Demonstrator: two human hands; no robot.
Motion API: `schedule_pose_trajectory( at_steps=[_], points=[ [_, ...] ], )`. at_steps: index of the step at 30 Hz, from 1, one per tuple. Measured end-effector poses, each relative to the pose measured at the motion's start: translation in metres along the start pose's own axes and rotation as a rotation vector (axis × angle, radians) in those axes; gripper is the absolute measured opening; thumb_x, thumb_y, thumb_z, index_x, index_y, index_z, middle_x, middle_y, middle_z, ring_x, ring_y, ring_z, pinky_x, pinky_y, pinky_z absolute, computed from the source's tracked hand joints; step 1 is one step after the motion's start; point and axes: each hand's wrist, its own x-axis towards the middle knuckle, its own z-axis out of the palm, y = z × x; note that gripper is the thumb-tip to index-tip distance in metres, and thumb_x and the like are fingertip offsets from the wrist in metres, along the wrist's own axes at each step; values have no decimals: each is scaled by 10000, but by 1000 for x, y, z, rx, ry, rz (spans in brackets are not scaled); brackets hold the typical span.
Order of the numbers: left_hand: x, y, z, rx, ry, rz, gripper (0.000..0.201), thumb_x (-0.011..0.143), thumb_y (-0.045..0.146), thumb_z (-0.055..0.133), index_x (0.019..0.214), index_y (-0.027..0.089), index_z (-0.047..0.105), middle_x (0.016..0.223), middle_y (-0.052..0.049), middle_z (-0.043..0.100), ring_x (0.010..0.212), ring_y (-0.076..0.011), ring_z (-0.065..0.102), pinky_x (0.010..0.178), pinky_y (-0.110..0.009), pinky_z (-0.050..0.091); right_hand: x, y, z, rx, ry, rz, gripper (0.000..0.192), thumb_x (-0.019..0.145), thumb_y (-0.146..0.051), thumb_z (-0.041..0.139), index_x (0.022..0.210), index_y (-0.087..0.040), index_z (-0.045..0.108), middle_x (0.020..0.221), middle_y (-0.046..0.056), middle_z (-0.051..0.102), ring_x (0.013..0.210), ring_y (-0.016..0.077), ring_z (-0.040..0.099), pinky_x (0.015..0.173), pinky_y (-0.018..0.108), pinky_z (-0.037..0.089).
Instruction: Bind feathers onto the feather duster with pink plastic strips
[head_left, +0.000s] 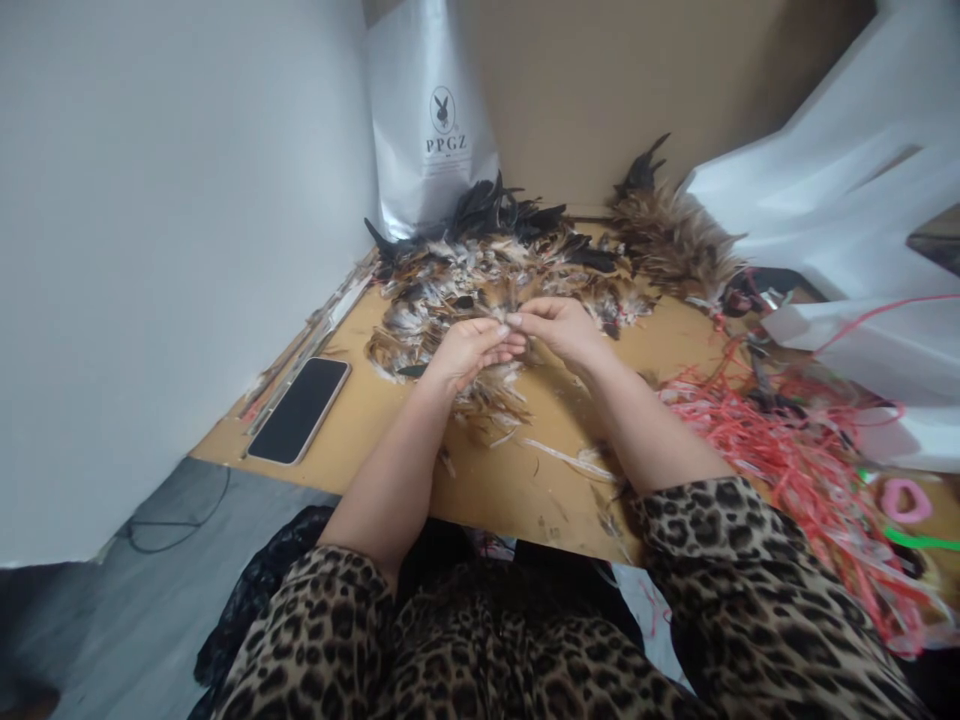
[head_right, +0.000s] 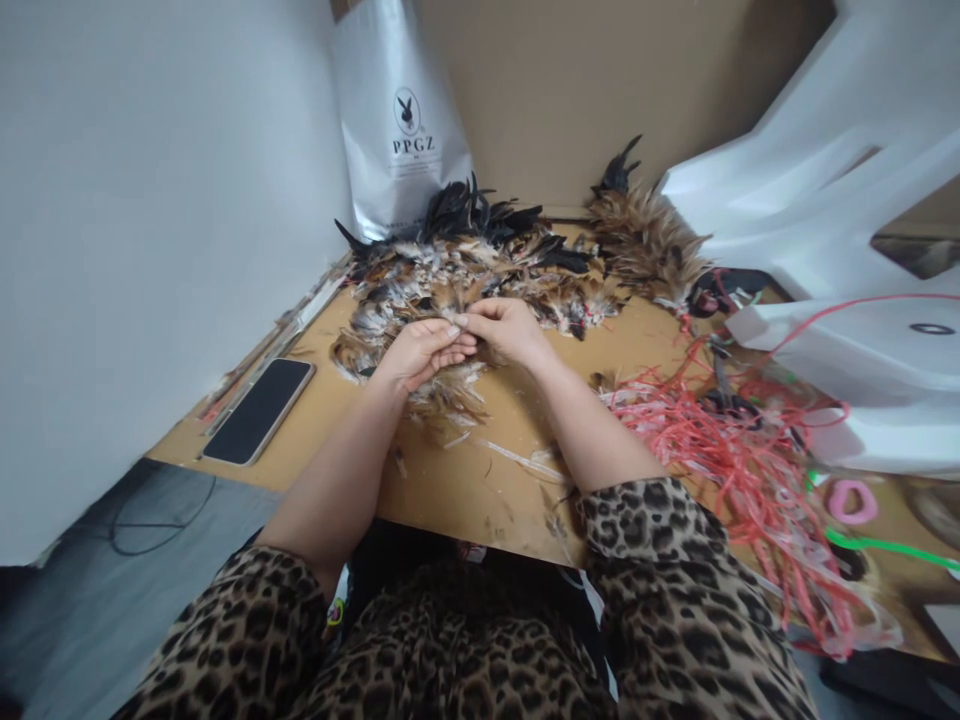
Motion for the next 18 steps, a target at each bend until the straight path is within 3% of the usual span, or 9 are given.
schedule_pose_trajectory(
  at_steps=[9,18],
  points=[
    [-2,0,0,103,-102,-28,263,667,325,751,732,81,679,696,-80,693,609,-96,646,617,-180,507,-3,-4,7,233,-16,133,354,475,-378,835,620,-138,618,559,2,599,519,93,514,519,228,417],
    [1,-2,5,186,109,70,206,676,281,736,738,98,666,713,-68,702,629,-108,664,576,-168,497,-2,5,22,131,193,23,319,562,-400,769,586,-154,567,548,-39,538,513,71,450,524,214,374]
  ],
)
